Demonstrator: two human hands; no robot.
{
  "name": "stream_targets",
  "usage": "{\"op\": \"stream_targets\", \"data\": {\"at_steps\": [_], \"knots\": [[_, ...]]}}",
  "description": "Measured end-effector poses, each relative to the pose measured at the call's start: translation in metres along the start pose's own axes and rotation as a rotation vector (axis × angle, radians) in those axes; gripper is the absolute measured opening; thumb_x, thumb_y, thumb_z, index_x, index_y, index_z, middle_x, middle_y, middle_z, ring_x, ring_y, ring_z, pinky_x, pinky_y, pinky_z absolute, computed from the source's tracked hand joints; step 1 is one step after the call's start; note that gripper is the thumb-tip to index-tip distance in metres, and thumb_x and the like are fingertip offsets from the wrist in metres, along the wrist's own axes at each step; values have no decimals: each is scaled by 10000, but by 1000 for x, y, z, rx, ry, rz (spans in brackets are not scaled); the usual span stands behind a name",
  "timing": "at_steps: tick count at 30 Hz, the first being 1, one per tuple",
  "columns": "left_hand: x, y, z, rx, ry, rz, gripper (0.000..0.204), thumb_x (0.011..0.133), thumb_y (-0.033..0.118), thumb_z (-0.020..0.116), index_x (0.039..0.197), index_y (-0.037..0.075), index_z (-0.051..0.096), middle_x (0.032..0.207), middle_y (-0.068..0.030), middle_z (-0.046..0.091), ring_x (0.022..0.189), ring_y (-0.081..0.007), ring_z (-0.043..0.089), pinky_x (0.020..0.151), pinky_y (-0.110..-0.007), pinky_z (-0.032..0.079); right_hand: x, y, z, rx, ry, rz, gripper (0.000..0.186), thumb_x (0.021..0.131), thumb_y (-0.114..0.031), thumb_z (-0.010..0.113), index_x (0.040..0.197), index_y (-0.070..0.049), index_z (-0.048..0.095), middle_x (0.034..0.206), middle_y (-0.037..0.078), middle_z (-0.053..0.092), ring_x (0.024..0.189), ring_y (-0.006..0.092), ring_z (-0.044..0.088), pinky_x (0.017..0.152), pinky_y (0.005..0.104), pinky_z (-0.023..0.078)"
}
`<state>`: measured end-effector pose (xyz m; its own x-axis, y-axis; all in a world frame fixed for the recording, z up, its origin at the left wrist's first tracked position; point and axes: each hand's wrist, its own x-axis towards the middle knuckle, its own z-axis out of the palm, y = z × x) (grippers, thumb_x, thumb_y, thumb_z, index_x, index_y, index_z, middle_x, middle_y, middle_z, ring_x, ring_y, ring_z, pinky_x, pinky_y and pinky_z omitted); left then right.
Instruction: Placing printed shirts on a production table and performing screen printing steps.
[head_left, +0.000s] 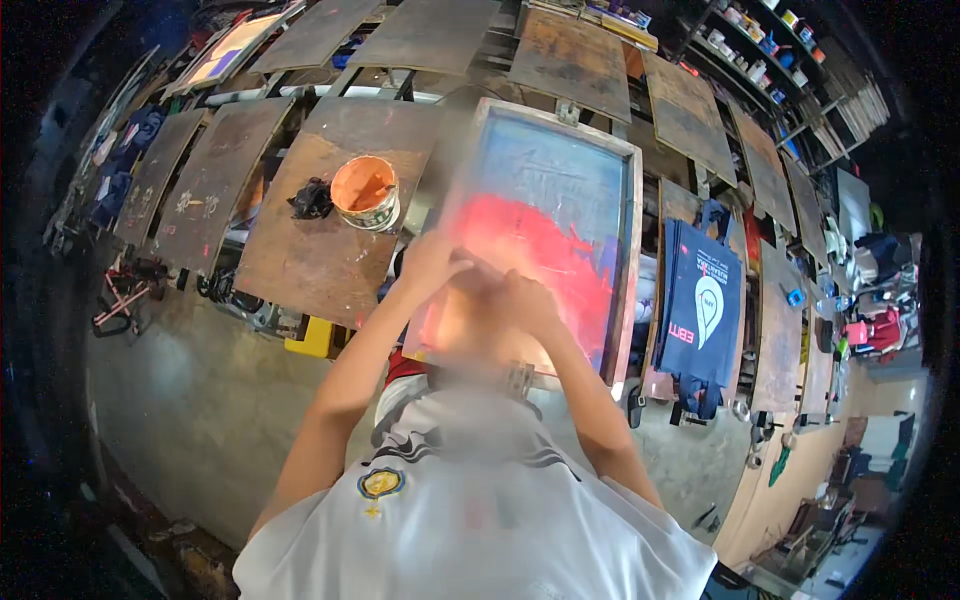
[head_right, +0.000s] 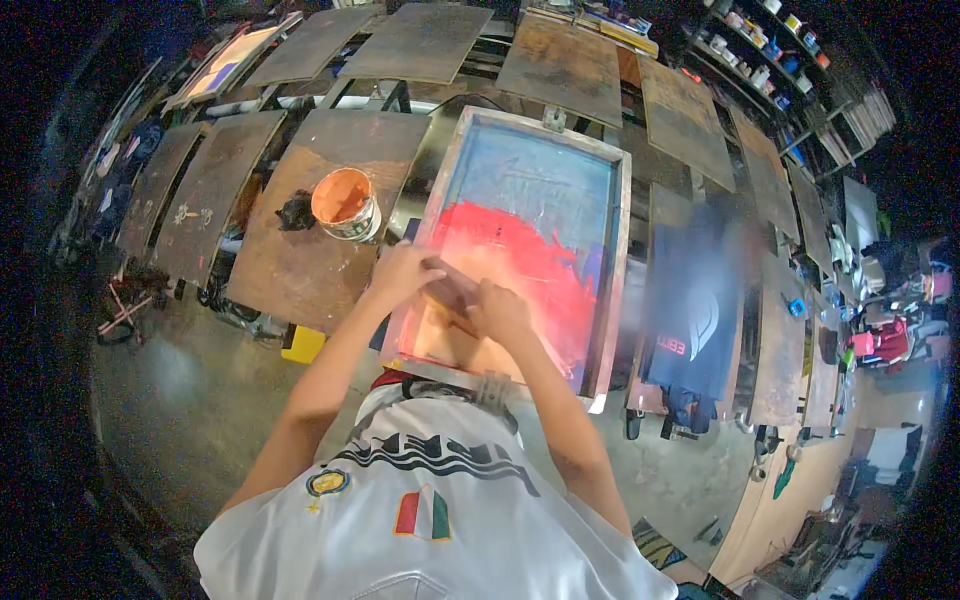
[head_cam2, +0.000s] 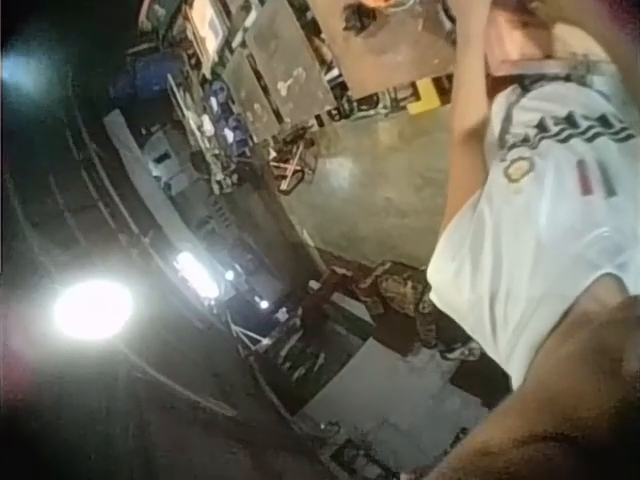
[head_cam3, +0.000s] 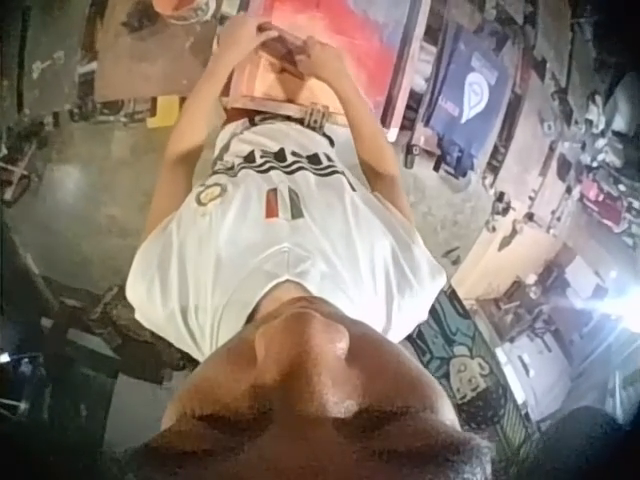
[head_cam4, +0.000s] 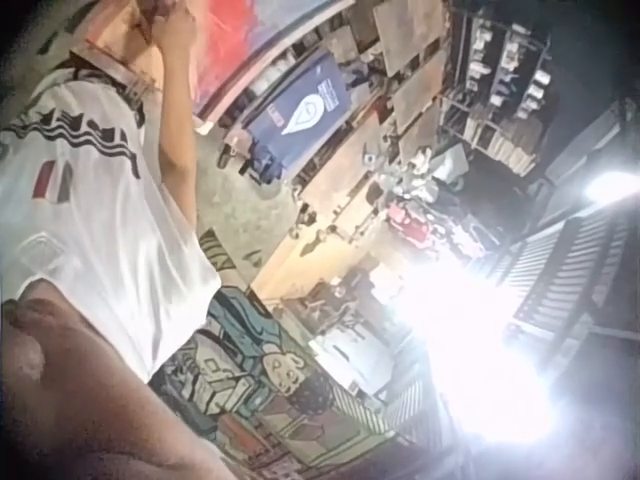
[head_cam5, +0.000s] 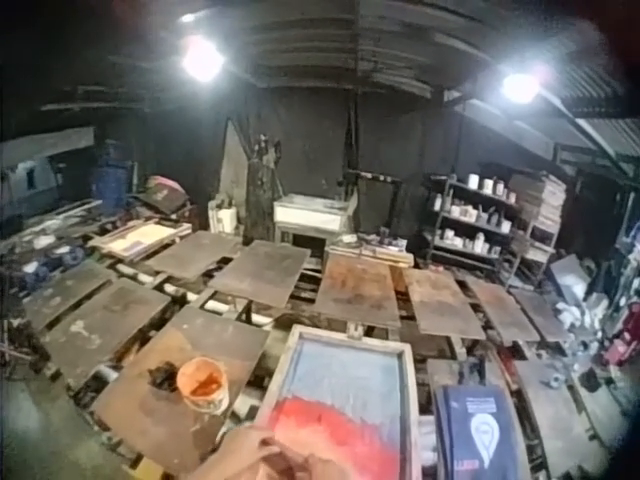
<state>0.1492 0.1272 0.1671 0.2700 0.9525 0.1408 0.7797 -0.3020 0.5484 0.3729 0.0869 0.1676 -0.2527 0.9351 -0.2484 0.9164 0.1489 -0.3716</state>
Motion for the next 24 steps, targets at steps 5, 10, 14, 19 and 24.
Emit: {"op": "stream_targets", "data": {"at_steps": [5, 10, 14, 19, 24], "knots": [[23, 11, 35, -1, 114, 100, 262, 768, 269, 790, 886, 48, 712, 848, -149, 705, 846, -336, 673, 770, -433, 526, 12, 44, -10, 84, -44, -23, 359, 782, -278, 619, 1047, -38, 591, 940, 252, 687, 923, 424, 674, 796, 515, 544], [-4, 7, 28, -29, 102, -110, 269, 789, 268, 777, 978, 79, 741, 855, -144, 715, 821, -330, 683, 770, -424, 530, 24, 35, 2, 50, 3, -127, 397, 767, -386, 674, 1004, -81, 584, 880, 203, 683, 852, 414, 660, 721, 519, 515], [-37, -3, 3, -63, 119, -218, 306, 792, 295, 774, 1035, 116, 730, 858, -151, 701, 852, -351, 669, 770, -453, 526, 37, 9, 0, 6, -60, -295, 391, 771, -380, 659, 1019, -87, 584, 937, 190, 691, 898, 391, 662, 749, 511, 518], [-49, 1, -3, -88, 141, -108, 332, 772, 223, 795, 1042, 59, 691, 979, -142, 687, 894, -352, 634, 808, -413, 521, 10, -4, -16, -30, -44, -266, 290, 803, -274, 654, 1022, -90, 606, 966, 148, 689, 950, 355, 650, 767, 489, 526], [-96, 64, -28, -339, 100, -36, 361, 740, 137, 815, 1043, 30, 651, 1036, -150, 628, 923, -347, 623, 835, -395, 510, -60, 8, -12, -50, 323, -303, 220, 795, -182, 657, 1003, -121, 622, 963, 73, 656, 965, 277, 604, 745, 435, 530]]}}
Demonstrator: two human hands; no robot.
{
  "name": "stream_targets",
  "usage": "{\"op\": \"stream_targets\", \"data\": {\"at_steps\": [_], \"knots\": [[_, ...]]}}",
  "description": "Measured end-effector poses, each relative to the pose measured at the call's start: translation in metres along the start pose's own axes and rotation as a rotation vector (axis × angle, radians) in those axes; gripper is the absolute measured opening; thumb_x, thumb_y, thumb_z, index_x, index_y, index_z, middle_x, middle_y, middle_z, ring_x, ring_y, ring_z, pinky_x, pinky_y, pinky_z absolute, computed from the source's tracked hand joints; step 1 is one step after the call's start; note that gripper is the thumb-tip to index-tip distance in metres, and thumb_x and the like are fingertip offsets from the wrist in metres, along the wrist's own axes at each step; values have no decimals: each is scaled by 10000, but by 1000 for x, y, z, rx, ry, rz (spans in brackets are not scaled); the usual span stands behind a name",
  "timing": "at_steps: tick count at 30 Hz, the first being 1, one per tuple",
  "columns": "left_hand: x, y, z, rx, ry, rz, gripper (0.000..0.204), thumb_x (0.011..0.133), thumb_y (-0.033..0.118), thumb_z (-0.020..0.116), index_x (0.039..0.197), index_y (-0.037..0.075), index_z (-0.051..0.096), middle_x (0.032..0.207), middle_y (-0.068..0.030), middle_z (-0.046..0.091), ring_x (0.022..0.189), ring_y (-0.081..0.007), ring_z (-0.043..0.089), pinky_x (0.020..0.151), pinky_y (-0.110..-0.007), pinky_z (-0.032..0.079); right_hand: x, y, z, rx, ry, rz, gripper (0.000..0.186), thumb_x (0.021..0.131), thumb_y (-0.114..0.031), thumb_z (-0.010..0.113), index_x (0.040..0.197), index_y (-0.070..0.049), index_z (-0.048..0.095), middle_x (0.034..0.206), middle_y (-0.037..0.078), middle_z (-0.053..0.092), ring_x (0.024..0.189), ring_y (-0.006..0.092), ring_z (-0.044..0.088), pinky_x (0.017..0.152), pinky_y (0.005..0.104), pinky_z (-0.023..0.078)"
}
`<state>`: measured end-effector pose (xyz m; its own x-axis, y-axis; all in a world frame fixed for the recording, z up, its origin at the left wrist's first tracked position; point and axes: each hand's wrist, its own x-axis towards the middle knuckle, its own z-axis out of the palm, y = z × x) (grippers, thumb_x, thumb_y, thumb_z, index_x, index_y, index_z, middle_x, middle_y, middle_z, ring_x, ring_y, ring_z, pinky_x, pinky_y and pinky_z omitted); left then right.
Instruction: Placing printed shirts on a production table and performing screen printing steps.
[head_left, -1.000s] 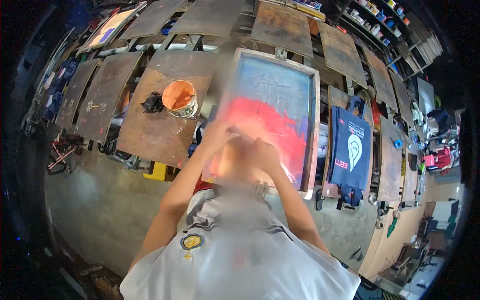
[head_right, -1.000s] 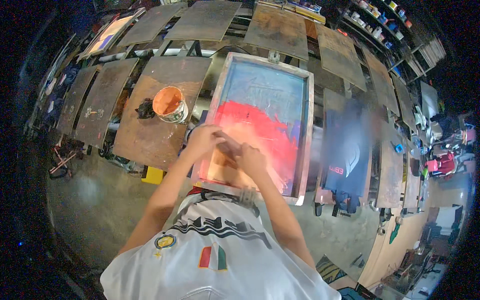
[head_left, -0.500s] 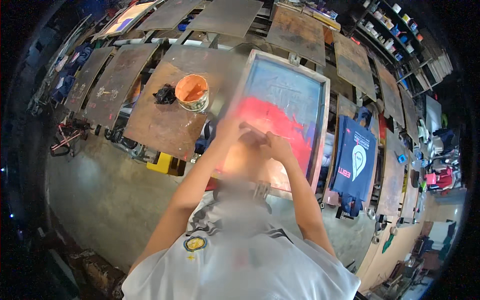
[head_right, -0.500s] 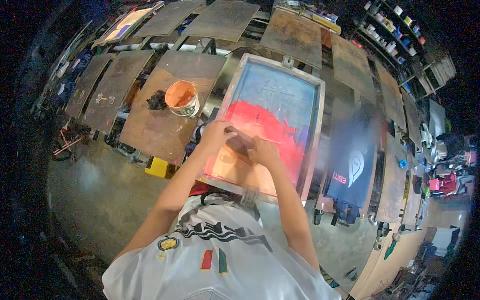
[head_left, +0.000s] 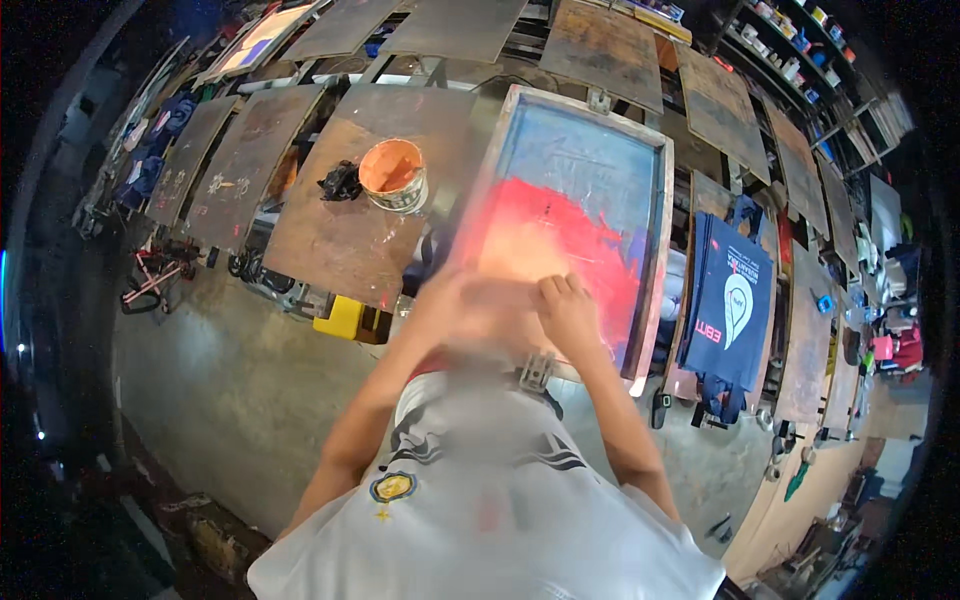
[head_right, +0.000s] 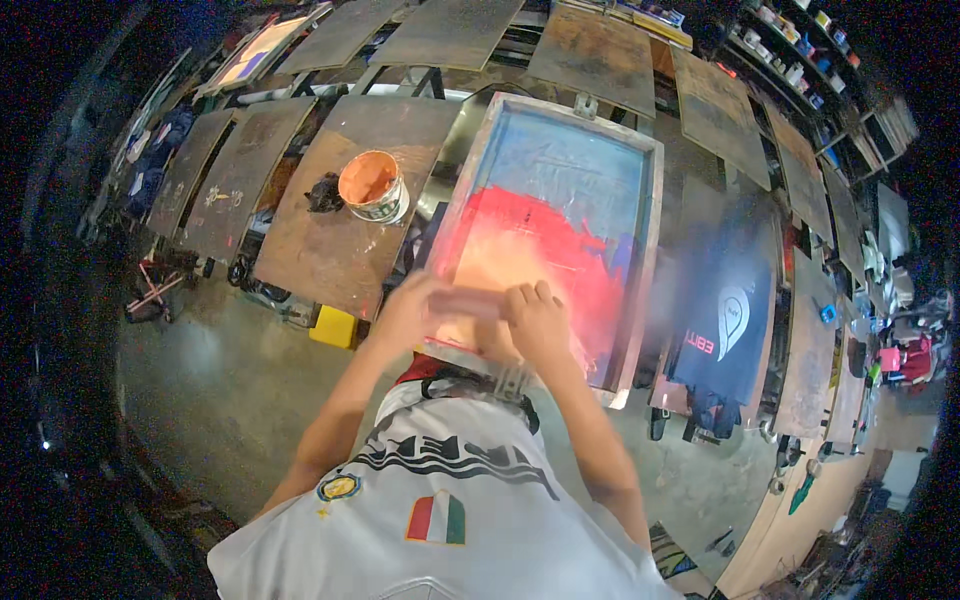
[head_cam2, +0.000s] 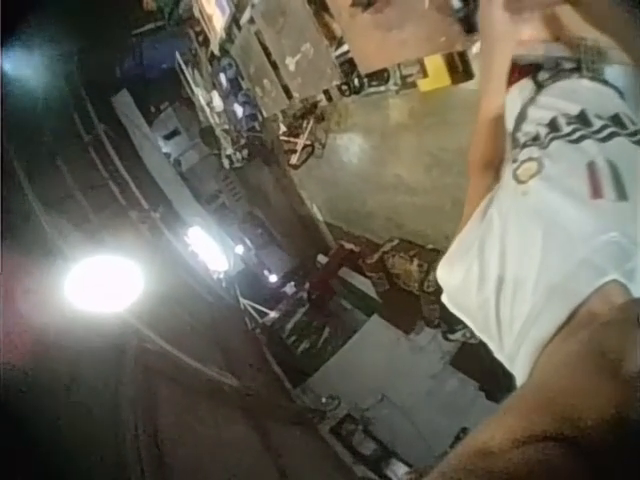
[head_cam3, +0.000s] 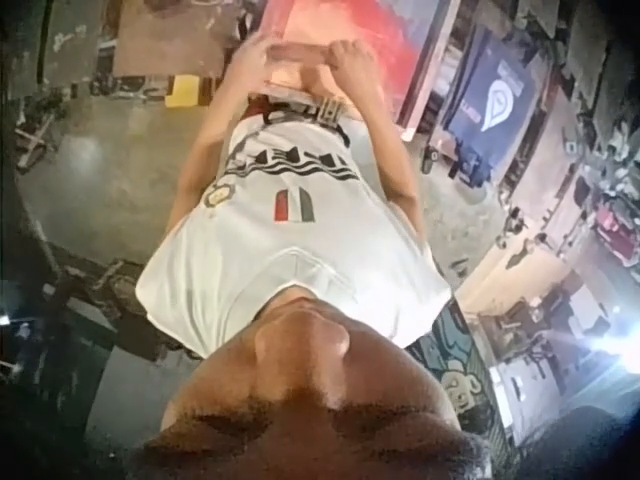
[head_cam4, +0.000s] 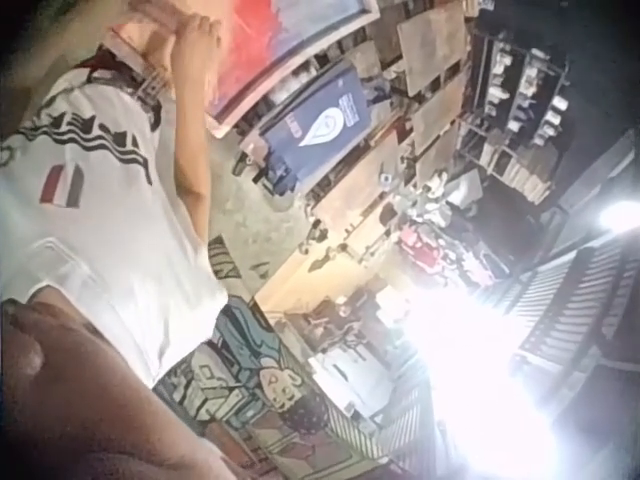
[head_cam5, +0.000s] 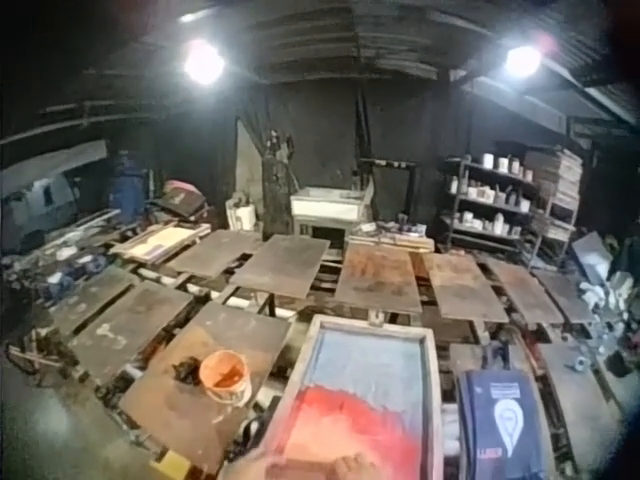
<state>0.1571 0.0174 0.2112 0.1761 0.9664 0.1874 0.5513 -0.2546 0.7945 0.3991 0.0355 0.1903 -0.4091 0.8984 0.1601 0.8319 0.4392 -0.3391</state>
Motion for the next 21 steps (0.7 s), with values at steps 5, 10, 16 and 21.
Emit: {"op": "stream_targets", "data": {"at_steps": [5, 10, 16, 21], "knots": [[-60, -13, 15, 43, -119, -29, 360, 739, 100, 813, 1041, 14, 635, 1021, -131, 607, 931, -311, 625, 812, -361, 513, -49, -29, 3, -93, 27, -85, 220, 750, -173, 662, 965, -133, 657, 939, 24, 627, 925, 236, 570, 732, 374, 499], [-70, -33, 23, -10, -153, -120, 349, 738, 52, 800, 1037, -8, 631, 992, -118, 593, 900, -265, 627, 748, -308, 516, -60, -33, 33, -114, -36, -18, 278, 761, -152, 630, 1034, -143, 683, 1053, -1, 636, 988, 238, 564, 791, 398, 480], [-54, -34, 20, 31, -150, -57, 342, 723, 44, 800, 1021, -11, 642, 954, -118, 579, 880, -281, 617, 749, -339, 501, -58, -30, 46, -162, 20, -5, 353, 787, -138, 594, 1132, -115, 666, 1163, 8, 641, 1051, 255, 562, 808, 399, 479], [-52, -35, 17, 3, -198, -118, 346, 717, 24, 797, 1023, -18, 640, 957, -129, 576, 910, -295, 629, 772, -354, 508, -66, -37, 54, -158, 9, 54, 391, 805, -143, 574, 1183, -97, 659, 1190, 19, 651, 1058, 249, 560, 814, 403, 476]]}}
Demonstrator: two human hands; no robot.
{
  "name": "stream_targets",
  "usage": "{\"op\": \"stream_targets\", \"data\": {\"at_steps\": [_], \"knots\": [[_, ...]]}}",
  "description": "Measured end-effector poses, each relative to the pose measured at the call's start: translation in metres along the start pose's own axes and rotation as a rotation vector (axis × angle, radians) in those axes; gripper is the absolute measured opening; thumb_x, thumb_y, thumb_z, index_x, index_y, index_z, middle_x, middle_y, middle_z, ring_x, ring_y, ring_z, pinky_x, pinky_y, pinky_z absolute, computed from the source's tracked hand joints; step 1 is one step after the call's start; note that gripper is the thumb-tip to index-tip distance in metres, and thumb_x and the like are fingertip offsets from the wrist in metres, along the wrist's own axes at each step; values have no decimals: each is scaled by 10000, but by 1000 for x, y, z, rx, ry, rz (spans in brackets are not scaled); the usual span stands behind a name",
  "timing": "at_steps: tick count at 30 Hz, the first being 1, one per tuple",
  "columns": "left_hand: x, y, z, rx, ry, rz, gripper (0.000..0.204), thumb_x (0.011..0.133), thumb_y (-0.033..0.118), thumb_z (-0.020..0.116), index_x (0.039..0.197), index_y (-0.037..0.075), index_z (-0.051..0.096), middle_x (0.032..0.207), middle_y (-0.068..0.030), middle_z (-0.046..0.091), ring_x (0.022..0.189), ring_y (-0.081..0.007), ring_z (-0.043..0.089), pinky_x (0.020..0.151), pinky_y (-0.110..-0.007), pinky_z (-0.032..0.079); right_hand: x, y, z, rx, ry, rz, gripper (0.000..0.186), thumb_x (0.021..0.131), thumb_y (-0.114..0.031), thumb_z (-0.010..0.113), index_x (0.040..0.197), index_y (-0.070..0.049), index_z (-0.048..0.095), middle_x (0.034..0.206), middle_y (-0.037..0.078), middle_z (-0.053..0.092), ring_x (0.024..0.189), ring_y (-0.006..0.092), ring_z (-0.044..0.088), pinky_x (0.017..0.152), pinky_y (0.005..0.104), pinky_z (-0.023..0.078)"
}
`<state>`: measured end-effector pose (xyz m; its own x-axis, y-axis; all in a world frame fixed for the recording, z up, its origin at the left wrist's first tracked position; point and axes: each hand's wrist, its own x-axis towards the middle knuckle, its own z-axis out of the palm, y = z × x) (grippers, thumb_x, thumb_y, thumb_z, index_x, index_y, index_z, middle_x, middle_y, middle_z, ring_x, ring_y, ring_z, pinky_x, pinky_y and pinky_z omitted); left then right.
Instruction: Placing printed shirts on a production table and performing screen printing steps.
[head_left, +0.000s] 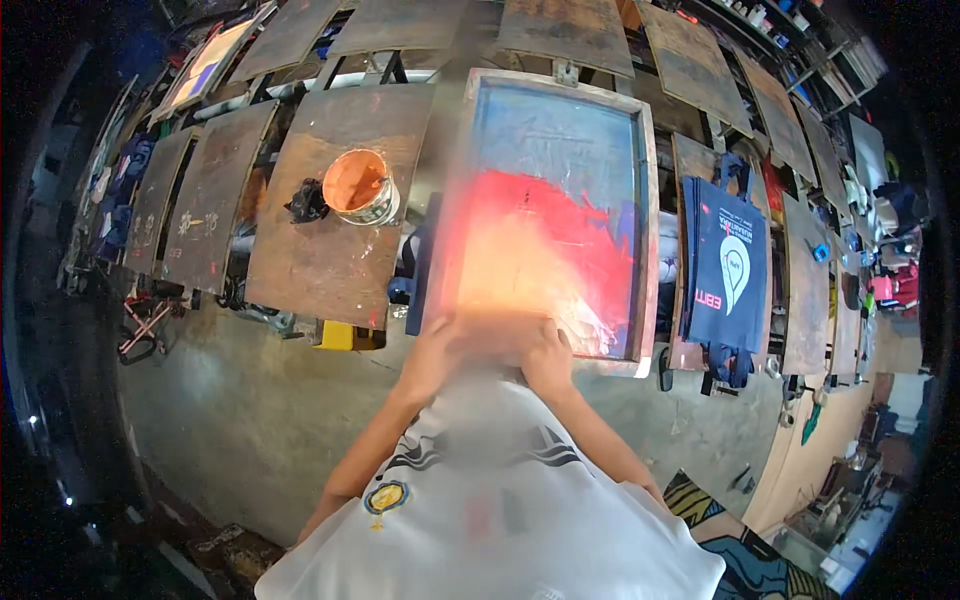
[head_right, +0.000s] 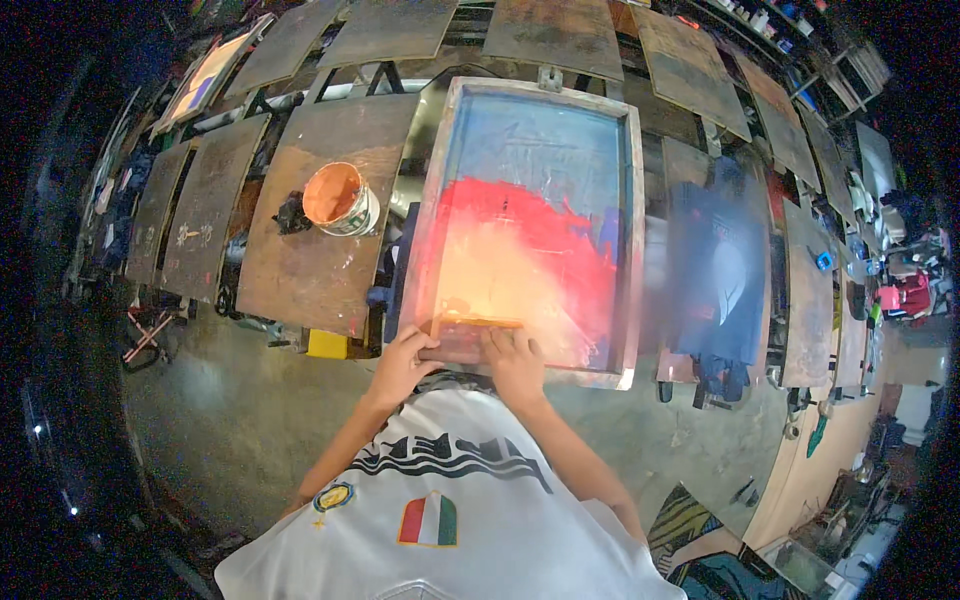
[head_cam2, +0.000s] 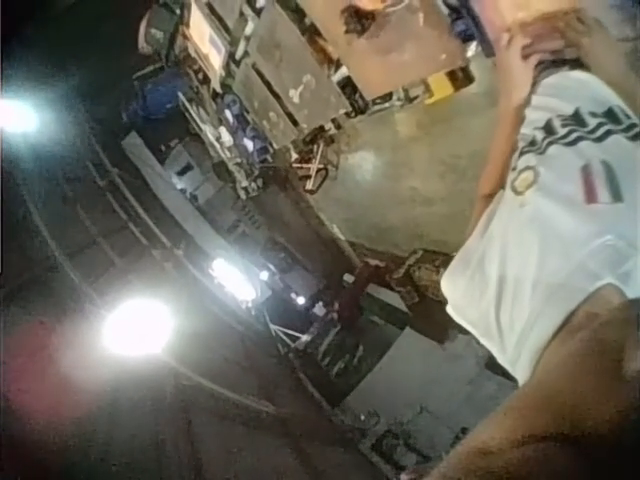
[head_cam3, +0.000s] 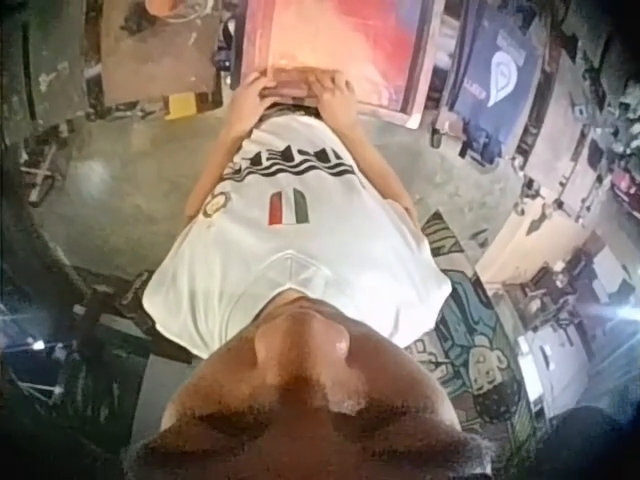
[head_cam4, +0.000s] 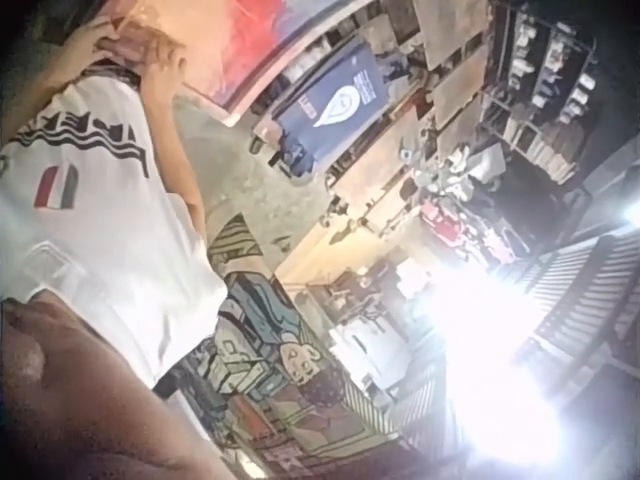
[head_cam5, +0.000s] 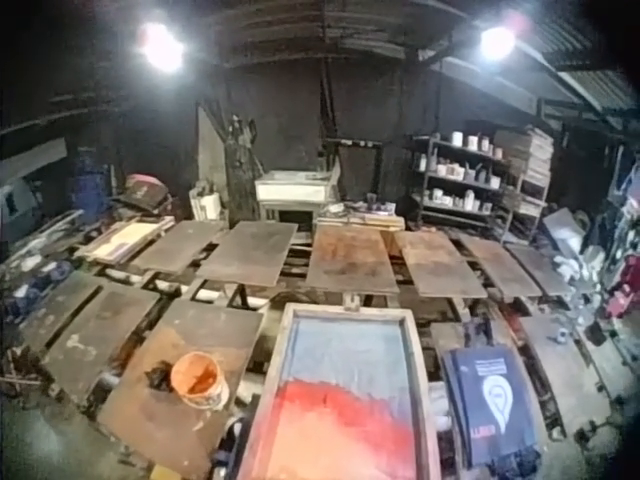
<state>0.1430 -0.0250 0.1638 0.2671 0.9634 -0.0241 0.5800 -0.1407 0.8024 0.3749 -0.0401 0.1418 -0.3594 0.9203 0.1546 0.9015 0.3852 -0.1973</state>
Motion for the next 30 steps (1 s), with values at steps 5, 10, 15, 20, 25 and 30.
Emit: {"op": "stream_targets", "data": {"at_steps": [5, 10, 15, 20, 25, 30], "knots": [[17, -3, -6, -10, 26, 96, 350, 723, -38, 776, 1041, -22, 631, 966, -124, 582, 875, -271, 654, 698, -336, 537, 10, -2, -4, -19, 2, 47, 409, 808, -153, 573, 1206, -100, 653, 1202, 22, 648, 1058, 244, 558, 814, 414, 475], [6, -14, 4, 3, -29, -5, 350, 720, -45, 773, 1037, -20, 628, 994, -126, 605, 870, -269, 653, 711, -332, 535, 6, -2, 2, -71, 4, 23, 425, 808, -151, 575, 1224, -97, 638, 1217, 29, 641, 1060, 252, 553, 822, 415, 473], [22, -9, -2, 15, 28, 71, 319, 718, -33, 777, 1001, -16, 630, 984, -129, 609, 851, -272, 656, 733, -322, 547, 22, 5, 0, -9, 19, 48, 442, 796, -142, 586, 1234, -101, 632, 1217, 30, 631, 1075, 266, 546, 833, 405, 476], [9, 0, 2, 56, -64, 35, 332, 730, -9, 773, 1035, -10, 643, 974, -133, 603, 849, -273, 658, 720, -329, 555, 1, 0, -7, -10, -57, 69, 438, 791, -128, 588, 1226, -96, 630, 1187, 22, 638, 1067, 262, 551, 822, 398, 481], [25, -4, 3, 8, 51, 84, 374, 726, -14, 770, 1080, -2, 651, 1019, -151, 616, 854, -310, 661, 717, -340, 548, 14, 0, -11, -69, 1, 92, 423, 779, -126, 599, 1199, -99, 643, 1134, 9, 653, 1041, 256, 561, 807, 398, 484], [11, 0, 11, 74, 12, 114, 352, 739, -21, 761, 1075, -7, 655, 1040, -150, 619, 894, -303, 659, 721, -338, 555, -2, 1, -10, 72, 148, 86, 194, 642, -62, 641, 835, -56, 660, 972, 56, 616, 987, 304, 531, 775, 424, 491]]}}
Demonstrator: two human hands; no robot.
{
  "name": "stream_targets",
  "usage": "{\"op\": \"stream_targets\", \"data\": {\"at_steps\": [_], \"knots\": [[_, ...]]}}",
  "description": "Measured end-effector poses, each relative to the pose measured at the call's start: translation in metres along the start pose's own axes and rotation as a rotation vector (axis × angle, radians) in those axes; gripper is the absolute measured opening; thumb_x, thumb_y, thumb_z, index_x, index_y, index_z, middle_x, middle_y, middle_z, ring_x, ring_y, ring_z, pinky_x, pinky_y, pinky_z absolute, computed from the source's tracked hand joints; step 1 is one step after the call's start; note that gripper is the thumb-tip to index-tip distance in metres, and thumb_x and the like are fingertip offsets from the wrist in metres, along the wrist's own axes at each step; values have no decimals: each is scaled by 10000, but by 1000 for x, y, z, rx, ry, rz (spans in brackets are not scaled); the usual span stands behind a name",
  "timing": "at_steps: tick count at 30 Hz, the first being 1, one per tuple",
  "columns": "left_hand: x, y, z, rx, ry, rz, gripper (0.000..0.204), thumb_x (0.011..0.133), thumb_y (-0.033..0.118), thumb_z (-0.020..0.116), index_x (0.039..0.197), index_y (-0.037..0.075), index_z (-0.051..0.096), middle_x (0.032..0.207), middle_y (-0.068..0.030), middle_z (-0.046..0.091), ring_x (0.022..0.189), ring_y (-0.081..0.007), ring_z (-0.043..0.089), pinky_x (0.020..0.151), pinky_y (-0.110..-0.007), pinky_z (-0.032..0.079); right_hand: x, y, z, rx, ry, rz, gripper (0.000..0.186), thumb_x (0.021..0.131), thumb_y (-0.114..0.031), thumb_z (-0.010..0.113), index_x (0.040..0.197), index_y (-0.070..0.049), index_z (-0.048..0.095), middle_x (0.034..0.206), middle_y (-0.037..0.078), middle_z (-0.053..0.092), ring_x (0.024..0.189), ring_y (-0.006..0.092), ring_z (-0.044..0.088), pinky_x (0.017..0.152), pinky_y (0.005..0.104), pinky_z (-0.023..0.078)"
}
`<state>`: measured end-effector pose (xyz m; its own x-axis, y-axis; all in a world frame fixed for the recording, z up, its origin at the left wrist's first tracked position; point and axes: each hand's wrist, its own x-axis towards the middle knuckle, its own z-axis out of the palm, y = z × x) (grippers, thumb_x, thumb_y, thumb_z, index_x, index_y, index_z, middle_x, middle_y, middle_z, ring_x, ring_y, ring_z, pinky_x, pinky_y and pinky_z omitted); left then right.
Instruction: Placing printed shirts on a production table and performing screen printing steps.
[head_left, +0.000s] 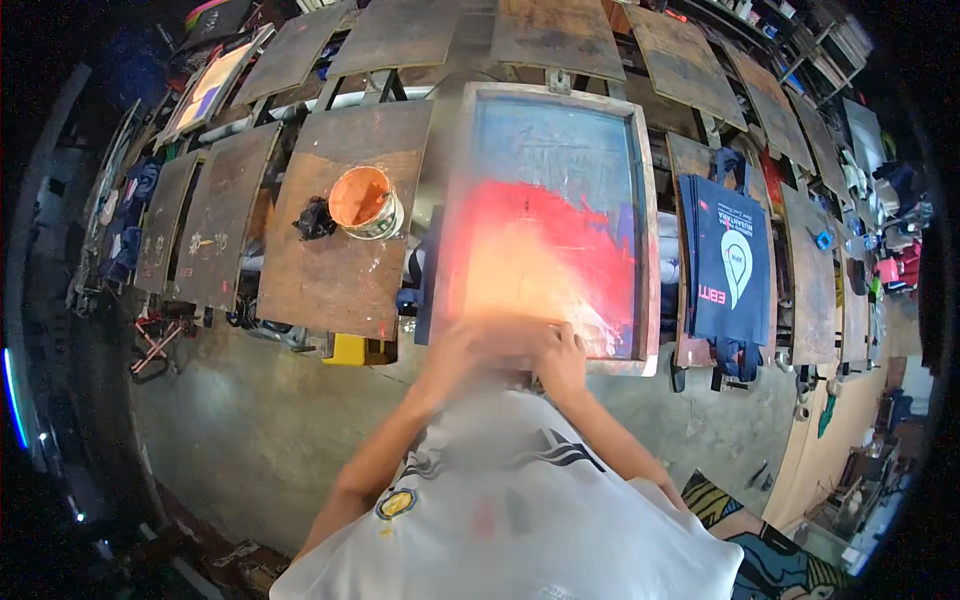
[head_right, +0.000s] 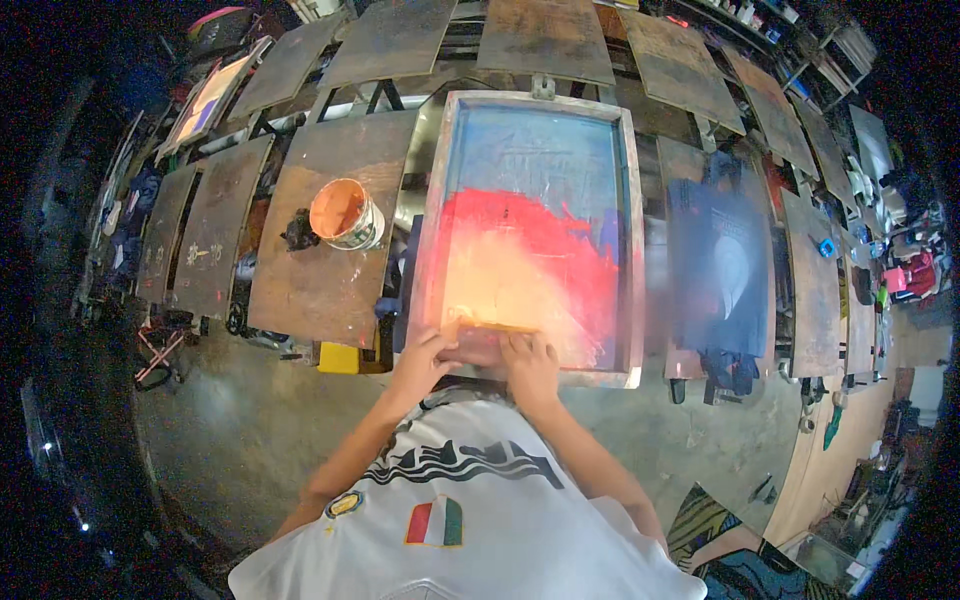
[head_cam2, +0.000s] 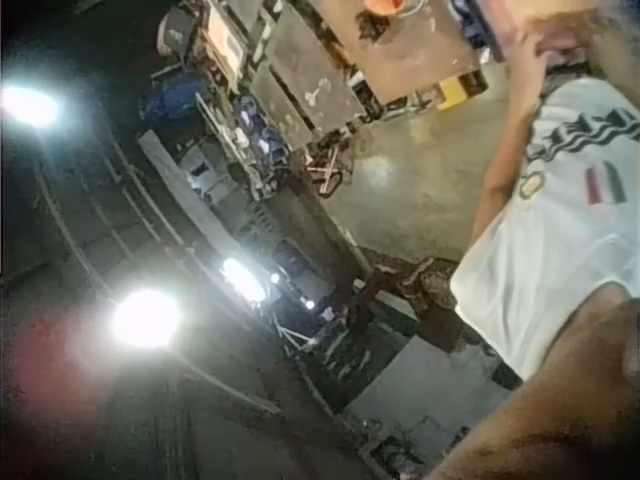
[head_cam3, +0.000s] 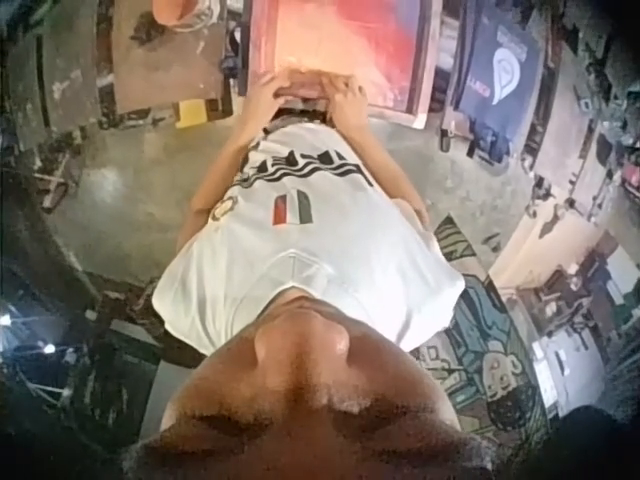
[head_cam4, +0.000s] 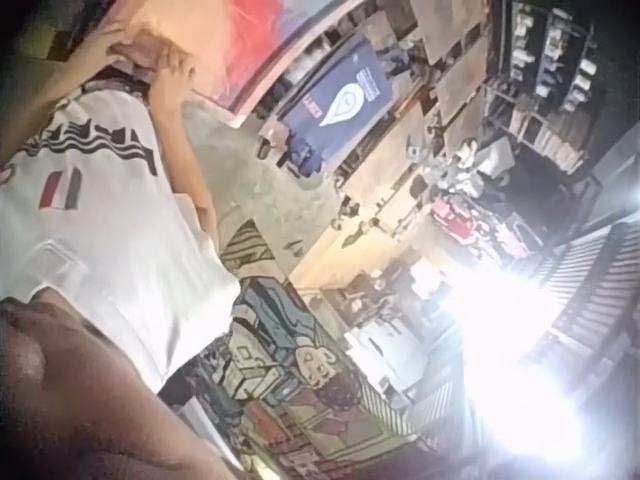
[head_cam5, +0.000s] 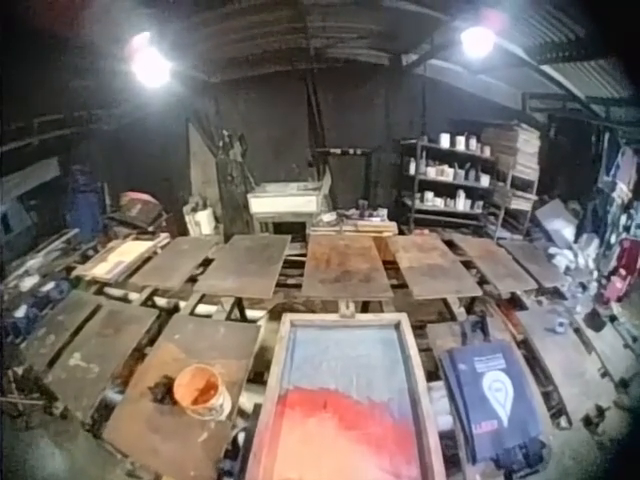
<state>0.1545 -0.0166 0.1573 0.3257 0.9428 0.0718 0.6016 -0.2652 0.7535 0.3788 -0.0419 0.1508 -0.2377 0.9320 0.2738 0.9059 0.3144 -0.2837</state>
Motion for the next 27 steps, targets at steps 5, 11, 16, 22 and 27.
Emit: {"op": "stream_targets", "data": {"at_steps": [5, 11, 16, 22, 27], "knots": [[18, 17, -12, -170, 55, -21, 355, 712, -3, 788, 1046, -3, 670, 996, -137, 618, 888, -309, 642, 726, -341, 523, 26, 7, -9, 13, -1, 5, 190, 648, -91, 651, 837, -94, 673, 868, 41, 626, 930, 287, 544, 744, 413, 498], [25, 26, -30, -69, 68, -85, 322, 703, 47, 823, 971, -11, 656, 948, -141, 615, 860, -305, 639, 737, -360, 521, 49, 16, -7, -90, -194, -85, 360, 700, -222, 703, 1054, -158, 689, 996, -17, 662, 1008, 241, 554, 781, 388, 500], [12, 3, 6, -32, 128, -39, 353, 670, 84, 853, 955, 3, 662, 944, -133, 621, 801, -309, 634, 699, -358, 515, 32, 29, 6, -117, -140, -174, 376, 691, -206, 705, 1063, -152, 689, 1031, -18, 662, 1010, 240, 554, 779, 383, 501], [11, 19, 9, -51, 133, -34, 336, 693, 61, 843, 975, 12, 668, 971, -99, 621, 785, -224, 647, 638, -307, 523, 34, 37, -16, -67, -245, -115, 431, 665, -191, 720, 1090, -133, 683, 1098, -18, 656, 1026, 245, 547, 813, 390, 495], [12, -15, 15, -71, 167, -64, 340, 693, 58, 842, 982, 11, 670, 970, -84, 613, 750, -200, 638, 637, -299, 523, 45, 24, 3, -58, -129, -134, 535, 642, -197, 750, 1164, -122, 661, 1123, 5, 642, 1023, 259, 541, 844, 391, 494]]}}
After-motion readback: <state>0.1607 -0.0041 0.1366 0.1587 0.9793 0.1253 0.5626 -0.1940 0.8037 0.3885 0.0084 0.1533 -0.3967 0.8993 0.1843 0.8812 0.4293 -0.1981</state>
